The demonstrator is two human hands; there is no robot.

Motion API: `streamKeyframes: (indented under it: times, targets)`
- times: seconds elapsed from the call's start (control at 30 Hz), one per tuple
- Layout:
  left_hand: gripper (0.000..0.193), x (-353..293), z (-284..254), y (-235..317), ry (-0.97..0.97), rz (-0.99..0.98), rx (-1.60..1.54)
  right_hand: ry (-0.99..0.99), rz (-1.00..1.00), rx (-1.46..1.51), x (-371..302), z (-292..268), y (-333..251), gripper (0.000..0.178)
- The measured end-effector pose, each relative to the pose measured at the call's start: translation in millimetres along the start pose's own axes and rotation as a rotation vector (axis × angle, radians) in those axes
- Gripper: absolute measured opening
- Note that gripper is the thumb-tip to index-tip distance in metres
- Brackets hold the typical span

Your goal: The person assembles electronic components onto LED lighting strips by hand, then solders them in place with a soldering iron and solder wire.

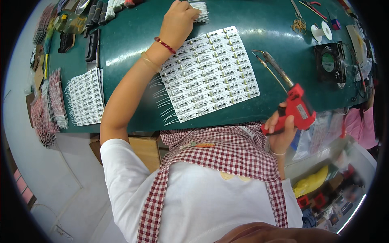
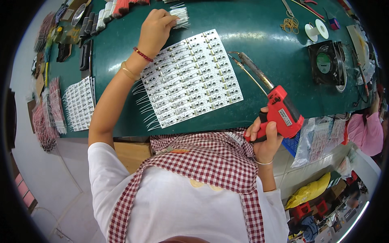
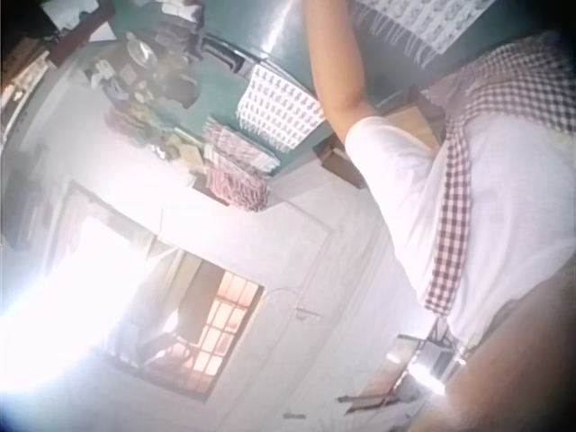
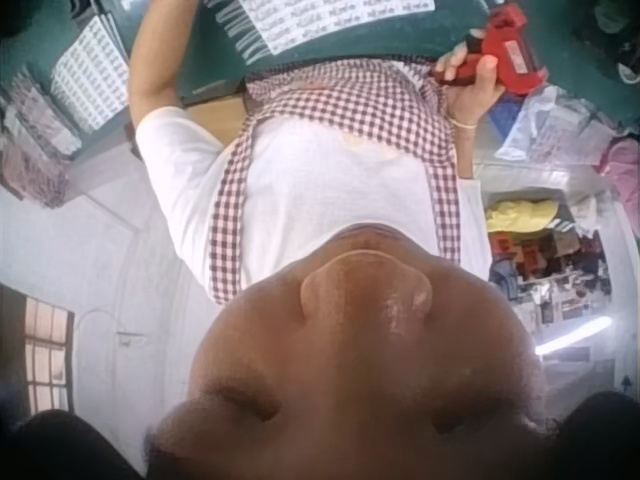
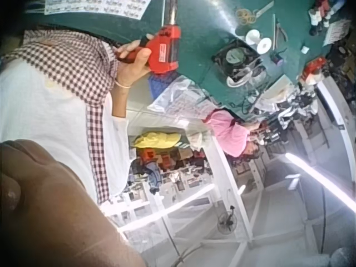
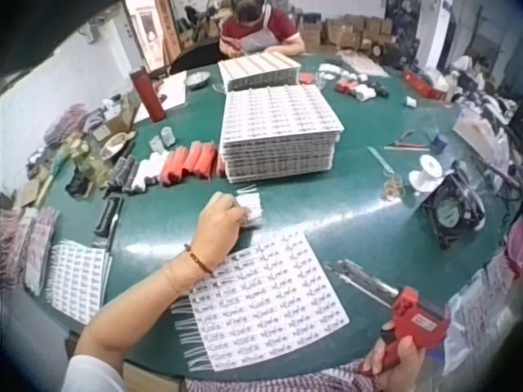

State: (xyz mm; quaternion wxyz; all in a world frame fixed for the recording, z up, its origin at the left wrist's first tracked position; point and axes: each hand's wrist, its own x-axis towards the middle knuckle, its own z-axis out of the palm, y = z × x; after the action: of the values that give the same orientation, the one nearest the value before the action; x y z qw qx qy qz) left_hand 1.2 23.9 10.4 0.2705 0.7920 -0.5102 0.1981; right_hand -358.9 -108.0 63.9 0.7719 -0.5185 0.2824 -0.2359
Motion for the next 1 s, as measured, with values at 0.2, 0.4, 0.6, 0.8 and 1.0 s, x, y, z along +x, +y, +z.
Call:
streamKeyframes:
  times: [0.2, 0.4, 0.6, 0.8, 1.0]
  targets:
    - [0.011, -21, -41, 62, -0.090, -0.131, -0.310, -0.038, -0.010, -0.014, -6, -8, 4, 0.059]
    - [0.022, -70, -65, 121, -0.288, -0.104, -0.294, -0.088, 0.066, -0.177, -17, -27, 13, 0.067]
    - [0.033, -88, -62, 137, -0.260, 0.049, -0.222, -0.191, 0.173, -0.229, -26, -43, 19, 0.067]
    - [0.034, -87, -54, 133, -0.257, 0.087, -0.164, -0.242, 0.177, -0.329, -25, -39, 25, 0.060]
    - [0.033, -84, -54, 139, -0.299, 0.074, -0.124, -0.265, 0.167, -0.451, -29, -41, 30, 0.046]
